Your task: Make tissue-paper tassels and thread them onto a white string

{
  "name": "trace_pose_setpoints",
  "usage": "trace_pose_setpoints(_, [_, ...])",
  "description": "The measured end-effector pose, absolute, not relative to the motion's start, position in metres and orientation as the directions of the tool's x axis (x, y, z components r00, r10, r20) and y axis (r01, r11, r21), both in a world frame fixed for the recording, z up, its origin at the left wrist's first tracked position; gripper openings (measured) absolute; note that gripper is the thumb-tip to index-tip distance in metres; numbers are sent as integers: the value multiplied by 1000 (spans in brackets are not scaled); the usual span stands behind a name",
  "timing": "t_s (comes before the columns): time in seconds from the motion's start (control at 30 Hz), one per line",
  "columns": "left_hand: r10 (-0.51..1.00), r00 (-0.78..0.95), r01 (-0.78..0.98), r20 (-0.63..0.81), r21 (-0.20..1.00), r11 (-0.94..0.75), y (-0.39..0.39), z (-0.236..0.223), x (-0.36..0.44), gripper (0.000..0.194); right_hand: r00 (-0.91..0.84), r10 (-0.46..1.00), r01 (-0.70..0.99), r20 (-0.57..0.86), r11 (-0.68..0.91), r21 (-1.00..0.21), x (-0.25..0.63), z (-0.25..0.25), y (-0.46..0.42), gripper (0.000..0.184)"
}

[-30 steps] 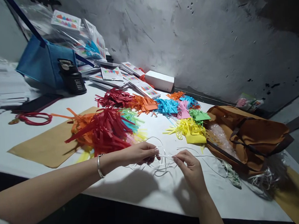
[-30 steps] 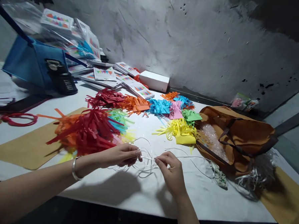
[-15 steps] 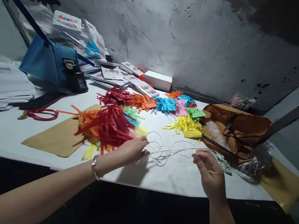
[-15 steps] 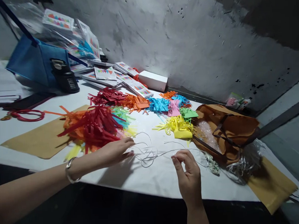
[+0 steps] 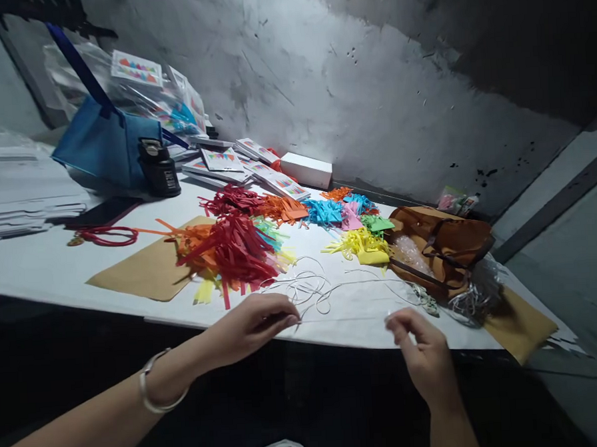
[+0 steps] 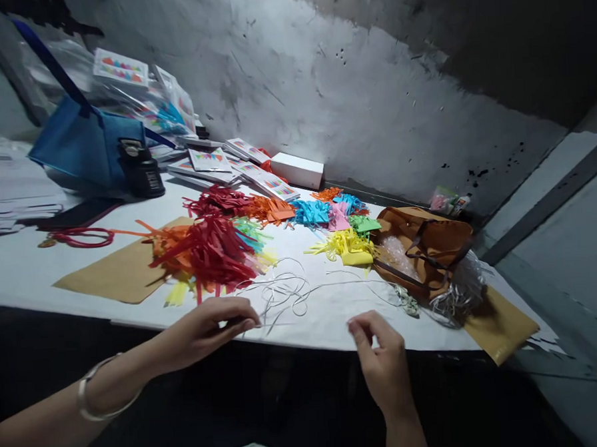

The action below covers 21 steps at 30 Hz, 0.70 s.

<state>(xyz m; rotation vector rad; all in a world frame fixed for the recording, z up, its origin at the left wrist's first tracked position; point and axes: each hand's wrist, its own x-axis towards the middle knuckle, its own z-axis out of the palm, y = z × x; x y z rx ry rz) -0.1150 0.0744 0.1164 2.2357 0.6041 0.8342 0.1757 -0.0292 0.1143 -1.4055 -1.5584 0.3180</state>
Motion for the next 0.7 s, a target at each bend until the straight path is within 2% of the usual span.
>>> trace_pose_setpoints(0.07, [657,669,197,346,770,-607,74,117,-142,26,-83,956,531,281,281,-800,173,106,-34,26])
trace_pose_setpoints(0.13, [717,616,138,325,852,-504,68,118,-163,27,-233,950,526,208,303,-794,164,97,-25,25])
trace_pose_setpoints(0.23, [793,475,-138,381,922,-361,55,121,-180,29,-206,904,670,375,410,-619,142,79,19,33])
trace_pose_setpoints(0.33, [850,301,-413,432,862,-292,45,126,-185,27,-227,869,692,439,461,-555,109,54,82,54])
trace_pose_setpoints(0.4, [882,201,-493,426,822,-284,42,130,-189,29,-273,850,682,450,501,-533,87,38,118,62])
trace_pose_setpoints(0.43, [897,150,-512,415,809,-289,40,133,-192,30,-297,841,674,452,520,-525,79,32,132,59])
trace_pose_setpoints(0.57, [943,-50,-551,330,778,-302,39,137,-210,33,-326,817,654,476,558,-511,94,22,152,23])
trace_pose_setpoints(0.7, [963,-68,-558,261,790,-254,52,120,-210,30,-180,840,698,512,476,-535,191,39,134,15])
